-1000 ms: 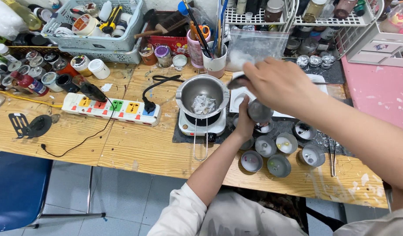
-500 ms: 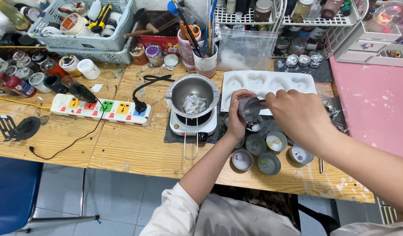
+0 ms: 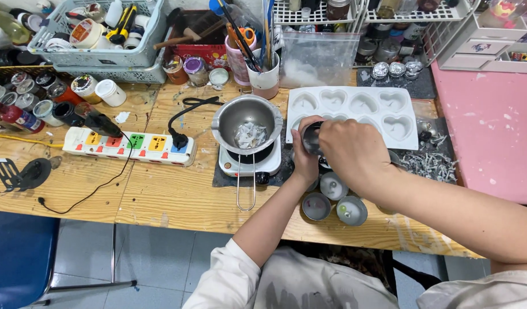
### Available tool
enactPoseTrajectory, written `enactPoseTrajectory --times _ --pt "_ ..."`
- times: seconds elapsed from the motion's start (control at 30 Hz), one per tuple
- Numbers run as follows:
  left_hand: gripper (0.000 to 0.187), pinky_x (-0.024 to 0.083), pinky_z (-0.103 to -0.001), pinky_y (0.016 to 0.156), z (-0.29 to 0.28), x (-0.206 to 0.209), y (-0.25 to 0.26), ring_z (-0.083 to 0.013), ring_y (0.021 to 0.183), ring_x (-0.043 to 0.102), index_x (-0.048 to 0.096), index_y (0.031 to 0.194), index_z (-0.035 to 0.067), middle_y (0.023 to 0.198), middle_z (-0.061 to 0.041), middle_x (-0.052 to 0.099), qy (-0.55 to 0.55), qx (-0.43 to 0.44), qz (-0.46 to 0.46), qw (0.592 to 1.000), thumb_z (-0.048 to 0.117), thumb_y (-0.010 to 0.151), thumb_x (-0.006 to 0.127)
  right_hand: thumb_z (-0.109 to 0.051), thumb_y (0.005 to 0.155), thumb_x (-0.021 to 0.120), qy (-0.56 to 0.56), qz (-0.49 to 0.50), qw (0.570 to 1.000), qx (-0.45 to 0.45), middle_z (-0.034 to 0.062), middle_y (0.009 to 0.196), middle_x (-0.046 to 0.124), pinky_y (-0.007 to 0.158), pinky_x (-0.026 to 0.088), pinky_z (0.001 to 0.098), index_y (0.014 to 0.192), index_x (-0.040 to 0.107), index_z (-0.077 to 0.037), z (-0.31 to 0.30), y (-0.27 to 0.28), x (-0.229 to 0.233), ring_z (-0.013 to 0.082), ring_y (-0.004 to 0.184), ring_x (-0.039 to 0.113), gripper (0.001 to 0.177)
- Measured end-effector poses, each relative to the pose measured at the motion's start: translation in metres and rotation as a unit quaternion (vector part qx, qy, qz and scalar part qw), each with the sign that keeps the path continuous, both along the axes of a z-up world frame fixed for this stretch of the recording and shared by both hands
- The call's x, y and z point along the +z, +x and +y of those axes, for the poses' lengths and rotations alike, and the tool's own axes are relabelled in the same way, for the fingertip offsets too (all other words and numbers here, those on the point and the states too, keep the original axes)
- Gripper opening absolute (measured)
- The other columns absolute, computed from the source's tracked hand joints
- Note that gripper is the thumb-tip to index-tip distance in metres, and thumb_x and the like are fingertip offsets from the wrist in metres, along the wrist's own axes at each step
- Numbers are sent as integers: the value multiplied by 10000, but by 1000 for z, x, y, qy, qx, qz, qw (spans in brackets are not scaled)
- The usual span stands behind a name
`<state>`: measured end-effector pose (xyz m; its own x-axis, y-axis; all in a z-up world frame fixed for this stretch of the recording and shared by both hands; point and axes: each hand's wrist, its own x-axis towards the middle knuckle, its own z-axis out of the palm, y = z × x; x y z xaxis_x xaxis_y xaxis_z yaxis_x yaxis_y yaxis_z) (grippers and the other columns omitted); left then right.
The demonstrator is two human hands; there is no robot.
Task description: Scrape residue from a small metal cup into a melting pot using a spatula.
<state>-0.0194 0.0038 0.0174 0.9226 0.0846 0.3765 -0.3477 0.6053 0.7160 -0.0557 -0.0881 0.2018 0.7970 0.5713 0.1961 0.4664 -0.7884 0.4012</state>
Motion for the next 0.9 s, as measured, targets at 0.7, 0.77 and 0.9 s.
enactPoseTrajectory --times 0.7,0.77,0.9 --pt "591 456 -340 972 3 -11 15 -192 985 581 616 1034 47 989 -76 625 9 -101 34 994 436 1135 183 -149 754 645 -90 -48 983 156 48 690 691 493 546 250 791 662 -52 -22 2 -12 152 650 702 106" --pt "567 456 -339 962 4 -10 17 -187 974 592 624 1029 50 980 -75 638 -4 -145 51 988 419 1126 205 -136 774 642 -100 -58 981 158 40 692 690 488 541 243 793 658 -56 -28 4 -17 139 645 698 84" --pt "536 494 -309 904 9 -22 27 -157 937 638 674 1044 52 986 -67 688 17 -203 148 968 421 1085 287 -144 777 638 -109 -62 976 180 14 686 677 475 528 237 810 658 -58 -36 4 -21 122 643 687 94"
